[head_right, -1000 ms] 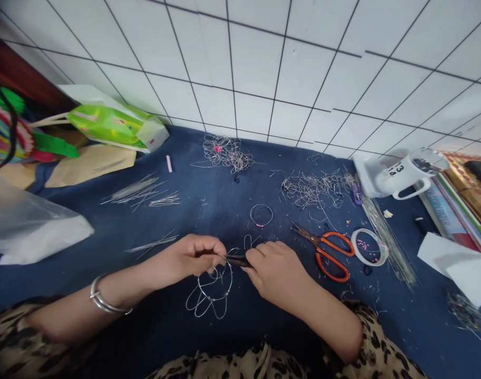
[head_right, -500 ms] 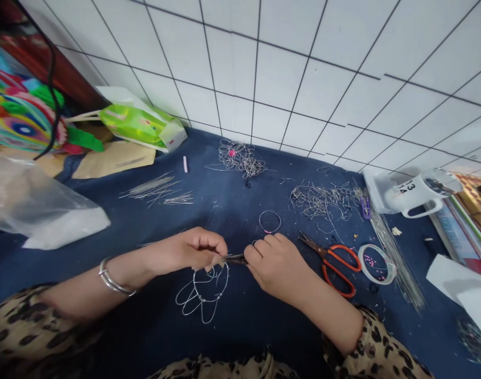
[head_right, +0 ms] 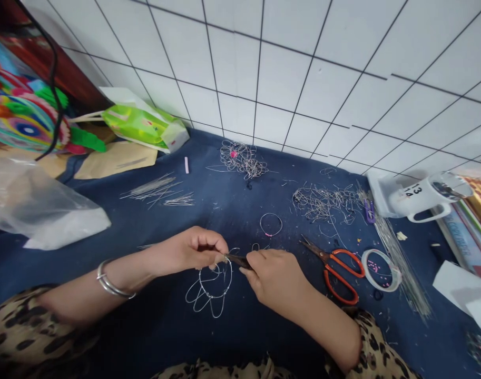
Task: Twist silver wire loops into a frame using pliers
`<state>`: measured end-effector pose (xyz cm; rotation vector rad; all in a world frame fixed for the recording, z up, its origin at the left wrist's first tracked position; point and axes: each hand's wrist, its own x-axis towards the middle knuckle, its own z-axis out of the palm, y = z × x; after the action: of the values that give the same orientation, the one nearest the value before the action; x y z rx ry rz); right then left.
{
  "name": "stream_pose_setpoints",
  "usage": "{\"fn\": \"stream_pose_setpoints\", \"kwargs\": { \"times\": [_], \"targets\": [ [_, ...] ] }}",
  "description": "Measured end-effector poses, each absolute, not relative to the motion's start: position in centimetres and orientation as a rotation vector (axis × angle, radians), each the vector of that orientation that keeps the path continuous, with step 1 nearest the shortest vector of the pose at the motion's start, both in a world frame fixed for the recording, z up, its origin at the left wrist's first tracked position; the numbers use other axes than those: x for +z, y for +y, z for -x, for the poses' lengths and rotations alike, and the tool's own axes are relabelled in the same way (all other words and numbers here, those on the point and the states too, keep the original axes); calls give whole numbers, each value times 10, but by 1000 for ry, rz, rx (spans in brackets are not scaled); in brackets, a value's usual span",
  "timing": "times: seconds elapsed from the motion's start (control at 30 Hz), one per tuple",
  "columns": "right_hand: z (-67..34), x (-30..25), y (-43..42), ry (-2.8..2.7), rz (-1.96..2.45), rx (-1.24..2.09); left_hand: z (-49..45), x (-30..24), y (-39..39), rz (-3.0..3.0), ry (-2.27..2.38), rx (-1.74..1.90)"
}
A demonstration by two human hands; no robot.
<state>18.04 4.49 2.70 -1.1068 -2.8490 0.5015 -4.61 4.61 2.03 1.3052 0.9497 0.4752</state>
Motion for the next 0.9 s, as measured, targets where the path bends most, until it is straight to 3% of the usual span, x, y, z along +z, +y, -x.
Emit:
{"fn": "stream_pose_setpoints", "kwargs": {
  "times": [0.3,0.57,0.9],
  "targets": [
    [-182,39,48,-2753,1302,1046,40,22,41,-1628,1037,522],
    [-180,30,46,-2751,1337,782,39,16,43,-1287,991,516],
    [-180,27,42,-2690,1374,798,33,8,37,-1130,1017,652]
  ]
}}
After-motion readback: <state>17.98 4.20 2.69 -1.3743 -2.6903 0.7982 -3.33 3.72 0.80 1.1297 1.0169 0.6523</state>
